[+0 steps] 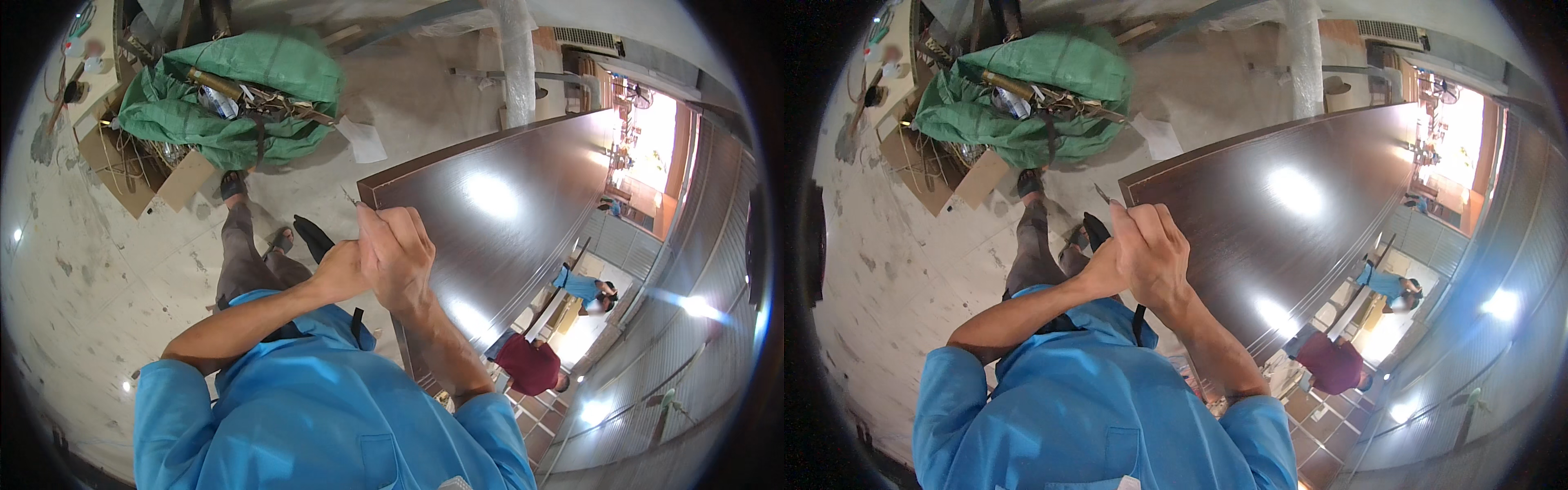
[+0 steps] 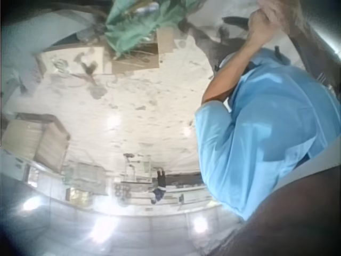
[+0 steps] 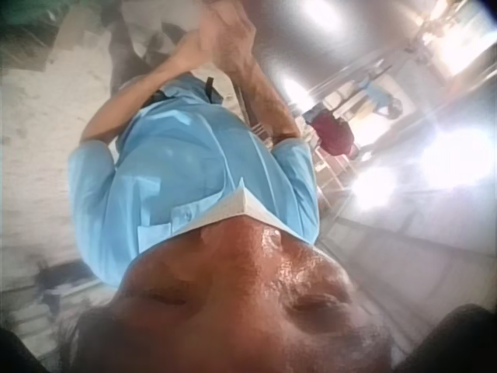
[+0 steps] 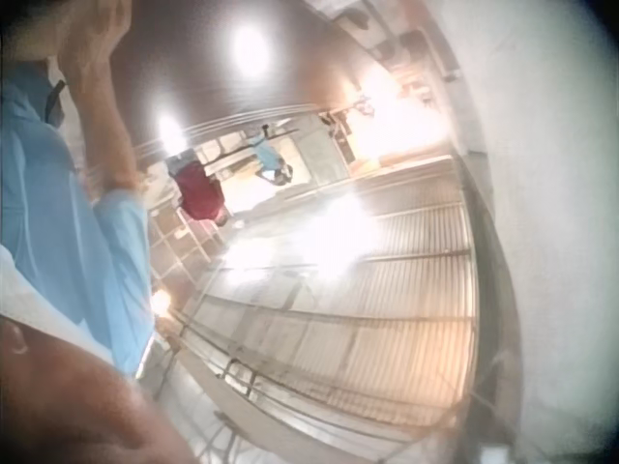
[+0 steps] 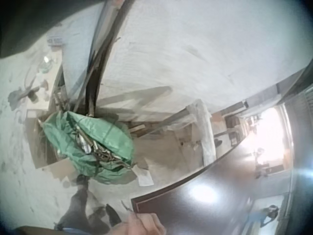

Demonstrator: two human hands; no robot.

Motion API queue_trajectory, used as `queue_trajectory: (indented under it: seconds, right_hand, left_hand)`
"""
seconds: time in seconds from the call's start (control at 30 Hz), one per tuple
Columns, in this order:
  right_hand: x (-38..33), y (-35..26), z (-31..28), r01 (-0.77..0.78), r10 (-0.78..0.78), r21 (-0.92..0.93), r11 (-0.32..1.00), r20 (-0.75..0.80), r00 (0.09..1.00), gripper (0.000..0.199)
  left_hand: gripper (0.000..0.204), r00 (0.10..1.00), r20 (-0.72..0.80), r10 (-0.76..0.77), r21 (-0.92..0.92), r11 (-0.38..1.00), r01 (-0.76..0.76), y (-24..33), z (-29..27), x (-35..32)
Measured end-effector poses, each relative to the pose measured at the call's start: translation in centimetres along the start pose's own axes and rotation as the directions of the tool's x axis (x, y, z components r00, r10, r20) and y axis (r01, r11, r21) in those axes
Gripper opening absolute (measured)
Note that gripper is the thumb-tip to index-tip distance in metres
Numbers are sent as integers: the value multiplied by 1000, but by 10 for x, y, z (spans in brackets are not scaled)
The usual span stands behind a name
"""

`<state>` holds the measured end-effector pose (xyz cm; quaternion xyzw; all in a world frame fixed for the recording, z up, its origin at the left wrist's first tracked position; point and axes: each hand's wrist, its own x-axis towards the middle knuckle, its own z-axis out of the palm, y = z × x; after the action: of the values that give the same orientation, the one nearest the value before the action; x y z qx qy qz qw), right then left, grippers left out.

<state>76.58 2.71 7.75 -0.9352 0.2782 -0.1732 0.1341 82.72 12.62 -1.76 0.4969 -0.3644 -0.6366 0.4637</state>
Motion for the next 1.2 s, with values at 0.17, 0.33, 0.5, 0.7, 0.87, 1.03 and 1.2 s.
queue_trajectory:
  seconds: [0.17,0.33,0.5,0.7,0.87,1.03,1.2]
  right_hand:
    - [5,25,-7,-250,200,-278,927,-195,960,19]
    - [8,7,-5,0,-3,121,993,22,1000,13]
    - [7,30,-4,-296,265,-110,949,-230,936,21]
    - [3,24,-4,-86,98,148,985,-77,992,17]
    - [4,15,-2,-277,263,-67,958,-170,950,18]
    - [7,15,-1,-272,292,179,945,-92,952,15]
    - [13,33,-13,-320,324,146,936,-6,946,14]
  left_hand:
    - [49,1000,-8,8,13,1000,-8,-6,0,-6]
    - [56,997,-52,48,-38,998,-50,-4,3,-4]
    - [57,999,-36,10,-6,1000,-10,0,-1,-5]
    - [64,992,56,-115,105,989,109,-9,-3,-4]
    - [63,995,24,-97,50,994,96,-20,2,-4]
    - [59,999,46,-14,-24,1000,15,-17,1,-3]
    - [60,997,26,-69,-33,997,69,-4,-1,-5]
